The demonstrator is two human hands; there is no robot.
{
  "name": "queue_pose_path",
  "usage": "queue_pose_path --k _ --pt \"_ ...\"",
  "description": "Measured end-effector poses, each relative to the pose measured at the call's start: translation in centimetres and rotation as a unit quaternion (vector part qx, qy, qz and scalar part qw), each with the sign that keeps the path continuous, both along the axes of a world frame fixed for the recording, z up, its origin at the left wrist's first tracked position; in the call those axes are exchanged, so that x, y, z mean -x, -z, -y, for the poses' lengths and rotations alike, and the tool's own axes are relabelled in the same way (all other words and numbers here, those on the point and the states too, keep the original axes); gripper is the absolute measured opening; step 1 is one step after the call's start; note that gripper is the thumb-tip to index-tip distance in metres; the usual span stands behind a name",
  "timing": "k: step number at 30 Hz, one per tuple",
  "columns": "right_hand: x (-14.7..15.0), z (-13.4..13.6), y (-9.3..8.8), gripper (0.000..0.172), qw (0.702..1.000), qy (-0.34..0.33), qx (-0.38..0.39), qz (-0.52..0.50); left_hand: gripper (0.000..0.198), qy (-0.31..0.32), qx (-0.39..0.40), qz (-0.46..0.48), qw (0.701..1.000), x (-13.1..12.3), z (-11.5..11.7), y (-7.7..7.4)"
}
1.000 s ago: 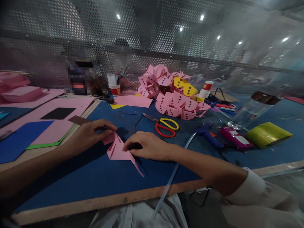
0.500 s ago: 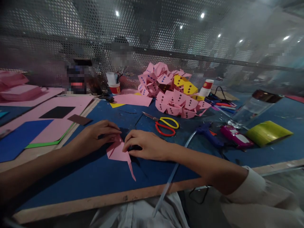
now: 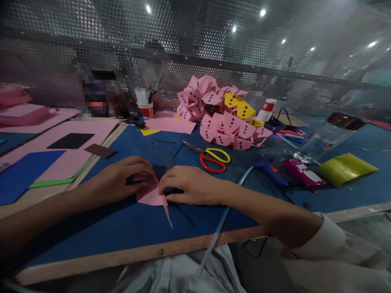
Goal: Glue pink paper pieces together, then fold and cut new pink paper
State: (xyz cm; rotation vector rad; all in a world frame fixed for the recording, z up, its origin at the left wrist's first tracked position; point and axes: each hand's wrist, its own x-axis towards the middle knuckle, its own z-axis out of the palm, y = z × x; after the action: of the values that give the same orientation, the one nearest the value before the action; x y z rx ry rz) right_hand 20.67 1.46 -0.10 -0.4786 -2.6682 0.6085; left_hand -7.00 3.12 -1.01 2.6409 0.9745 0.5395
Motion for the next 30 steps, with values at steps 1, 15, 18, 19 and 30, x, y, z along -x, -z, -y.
queue_pose_path --k 1,15,18,19,30 --pt "-0.03 0.05 -0.14 0.014 1.0 -0.002 -0.004 0.005 0.016 -0.006 0.002 -0.002 1.0 -0.15 0.13 -0.02" --pt "-0.13 0.35 -0.29 0.008 1.0 -0.007 -0.015 0.01 0.033 -0.053 -0.02 -0.039 0.998 -0.75 1.03 0.21" --pt "-0.16 0.42 -0.4 0.009 1.0 -0.002 -0.007 0.019 0.032 -0.051 -0.017 -0.039 0.998 -0.75 1.0 0.15" --pt "-0.17 0.42 -0.43 0.009 1.0 -0.002 -0.006 0.02 0.032 -0.05 -0.016 -0.039 0.998 -0.75 0.99 0.14" --pt "0.07 0.6 -0.47 0.006 1.0 0.011 0.006 0.012 0.031 -0.052 -0.014 -0.043 0.998 -0.84 1.03 0.04"
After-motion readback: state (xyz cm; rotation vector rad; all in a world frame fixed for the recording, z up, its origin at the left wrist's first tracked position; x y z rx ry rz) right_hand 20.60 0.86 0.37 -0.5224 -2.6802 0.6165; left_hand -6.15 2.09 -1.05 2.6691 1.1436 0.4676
